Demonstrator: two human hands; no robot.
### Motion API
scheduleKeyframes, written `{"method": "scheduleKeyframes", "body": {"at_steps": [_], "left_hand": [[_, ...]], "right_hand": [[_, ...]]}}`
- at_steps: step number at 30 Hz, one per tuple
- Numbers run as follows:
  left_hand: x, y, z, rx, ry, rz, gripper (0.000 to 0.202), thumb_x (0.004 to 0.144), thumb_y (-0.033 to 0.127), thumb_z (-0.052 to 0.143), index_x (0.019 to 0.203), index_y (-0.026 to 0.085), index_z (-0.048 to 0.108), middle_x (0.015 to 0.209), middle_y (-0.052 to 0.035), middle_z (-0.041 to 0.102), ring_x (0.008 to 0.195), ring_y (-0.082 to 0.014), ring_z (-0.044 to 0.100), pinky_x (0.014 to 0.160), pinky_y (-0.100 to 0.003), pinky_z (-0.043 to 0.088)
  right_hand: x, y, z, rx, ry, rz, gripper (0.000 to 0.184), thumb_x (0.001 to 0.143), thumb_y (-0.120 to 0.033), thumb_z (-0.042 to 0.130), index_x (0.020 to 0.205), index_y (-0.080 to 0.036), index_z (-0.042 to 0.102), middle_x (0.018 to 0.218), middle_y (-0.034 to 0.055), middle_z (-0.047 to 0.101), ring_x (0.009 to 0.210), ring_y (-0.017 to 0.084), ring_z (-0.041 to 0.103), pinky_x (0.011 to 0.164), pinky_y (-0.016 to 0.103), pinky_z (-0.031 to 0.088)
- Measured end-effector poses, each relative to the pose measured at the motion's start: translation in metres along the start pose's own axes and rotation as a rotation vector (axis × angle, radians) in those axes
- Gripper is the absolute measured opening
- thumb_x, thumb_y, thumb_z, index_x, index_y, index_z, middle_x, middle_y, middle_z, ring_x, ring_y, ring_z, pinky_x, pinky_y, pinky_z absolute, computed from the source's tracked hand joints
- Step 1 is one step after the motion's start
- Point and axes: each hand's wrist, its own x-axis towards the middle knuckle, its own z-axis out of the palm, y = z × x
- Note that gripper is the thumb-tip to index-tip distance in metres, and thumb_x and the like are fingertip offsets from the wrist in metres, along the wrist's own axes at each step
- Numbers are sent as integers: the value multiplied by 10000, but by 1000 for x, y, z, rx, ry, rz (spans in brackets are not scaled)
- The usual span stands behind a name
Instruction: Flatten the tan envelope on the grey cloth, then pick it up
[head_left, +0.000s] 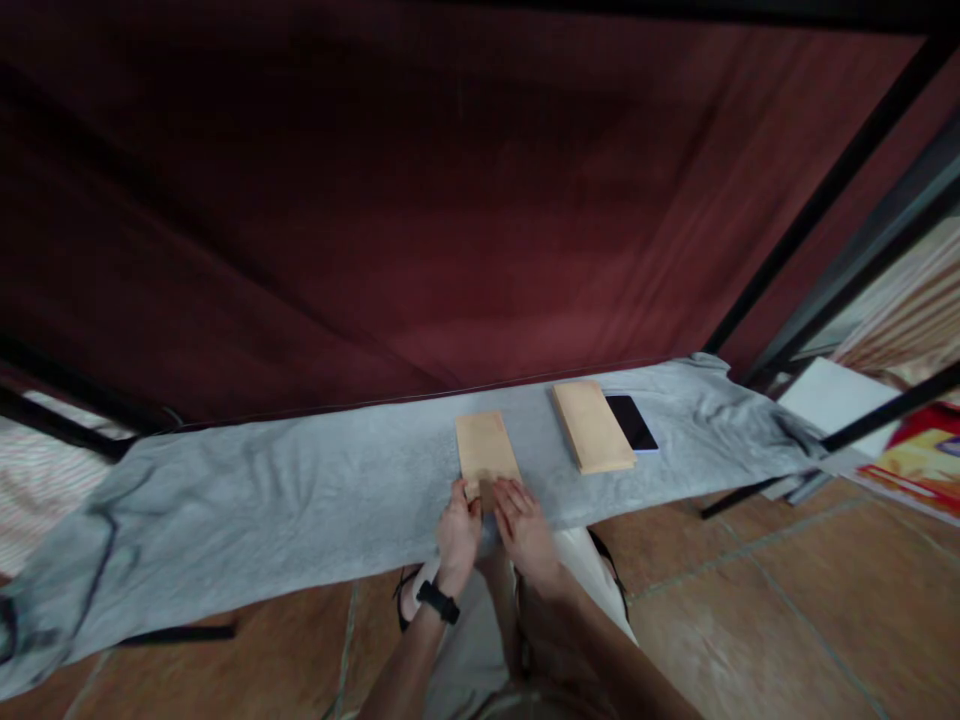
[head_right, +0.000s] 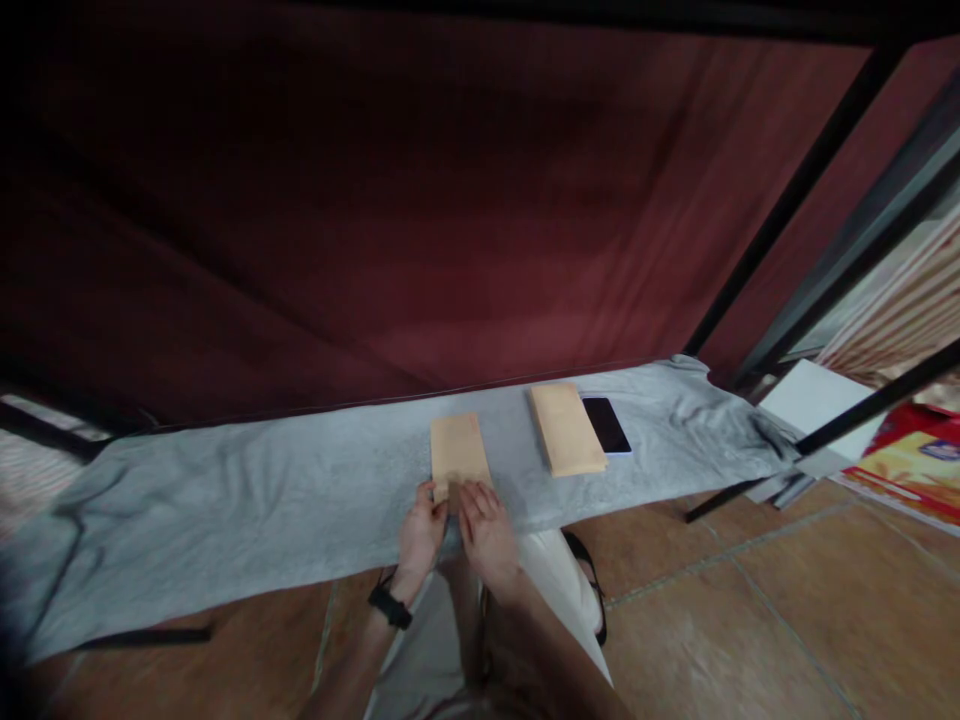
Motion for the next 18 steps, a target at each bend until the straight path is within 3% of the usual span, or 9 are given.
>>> {"method": "scheduleKeyframes", "body": {"at_steps": [3,7,10,13,16,18], "left_hand": [[-3,1,-4,205,-37,50,351,933,220,506,1283,185,503,880,-73,721,752,-196,685,613,-256,427],[-7,1,-12,373,-62,151,298,963,235,440,1237,174,540,901,-85,725,770,-216,689,651,-290,461],[-3,4,-17,473,22,311,296,961,227,412,1185,146,587,981,-124,712,907,-260,673,804,-370,489],[20,12,-16,444,99,515,338,966,243,384,1203,131,596,1193,-164,649,1144,-292,585,995,-437,421],[58,22,-7,354,15,733,436,976,290,364,1376,163,483,1425,-131,511,1367,-270,403,1145,-442,283],[85,27,1,336,-49,768,496,976,331,358,1441,164,408,1503,-121,429,1421,-261,327,1180,-449,221]], "right_hand": [[-10,-4,7,-79,-98,-80,473,977,-229,423,1446,-167,432,1447,96,505,1351,230,427,1135,434,347],[-20,7,7,-150,-85,-60,526,978,-255,451,1489,-166,361,1487,93,456,1366,228,417,1153,438,315],[-23,17,0,-164,-84,-72,515,990,-260,432,1493,-183,353,1482,83,462,1356,218,433,1152,440,313],[-22,21,-6,-146,-106,-104,493,989,-275,449,1475,-214,393,1491,77,452,1354,222,436,1136,444,337],[-20,20,-9,-124,-112,-98,464,979,-254,471,1443,-244,445,1490,78,455,1346,235,444,1117,465,359],[-20,19,-9,-108,-111,-91,455,976,-243,479,1430,-257,462,1483,79,464,1341,240,448,1104,479,372]]}}
